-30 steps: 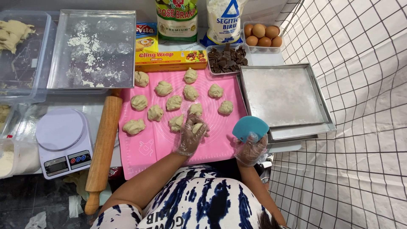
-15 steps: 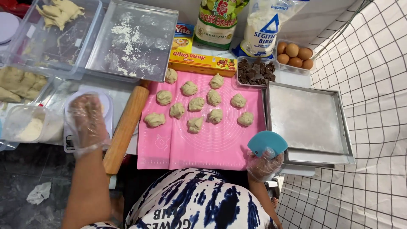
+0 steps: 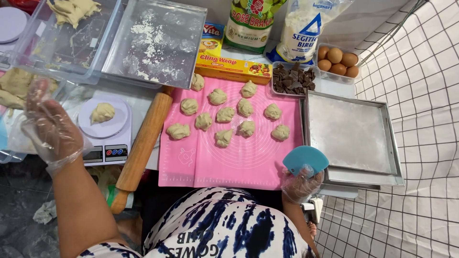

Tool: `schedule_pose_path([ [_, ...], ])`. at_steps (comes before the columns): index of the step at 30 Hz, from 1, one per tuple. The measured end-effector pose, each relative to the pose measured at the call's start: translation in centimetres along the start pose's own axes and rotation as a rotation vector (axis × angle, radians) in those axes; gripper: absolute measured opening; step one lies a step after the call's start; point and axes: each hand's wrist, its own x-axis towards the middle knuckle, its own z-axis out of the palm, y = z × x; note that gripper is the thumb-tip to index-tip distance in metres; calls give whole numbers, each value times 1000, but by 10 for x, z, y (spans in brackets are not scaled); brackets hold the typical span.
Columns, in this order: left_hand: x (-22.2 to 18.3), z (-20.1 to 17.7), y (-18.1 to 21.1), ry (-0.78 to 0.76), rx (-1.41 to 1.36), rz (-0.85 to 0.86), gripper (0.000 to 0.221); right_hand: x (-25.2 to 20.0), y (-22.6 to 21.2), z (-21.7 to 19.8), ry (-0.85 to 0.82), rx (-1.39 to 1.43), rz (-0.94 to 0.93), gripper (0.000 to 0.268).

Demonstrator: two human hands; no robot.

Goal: Weighing and sizing individual dough portions using a digital scale and a dough scraper in a bakery.

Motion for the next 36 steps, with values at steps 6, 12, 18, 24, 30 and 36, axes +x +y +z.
schedule_pose_path([
  [6, -30, -93, -34, 44, 1879, -354, 39, 2, -4, -1, -5, 25, 52, 116],
  [12, -43, -81, 2, 137, 2108, 429, 60, -7, -4, 2, -19, 79, 116, 123],
  [18, 12, 24, 76, 116, 1022, 278, 60, -4, -1, 1, -21, -6, 55, 128],
  [24, 1, 11, 34, 43, 1106, 181, 45, -2, -5, -2, -57, 77, 118, 124],
  [30, -19, -23, -51, -23, 1208, 2, 41, 6, -3, -4, -35, 35, 44, 120],
  [36, -55, -65, -175, -372, 1543, -502, 80, -2, -2, 0, -43, 6, 36, 113],
])
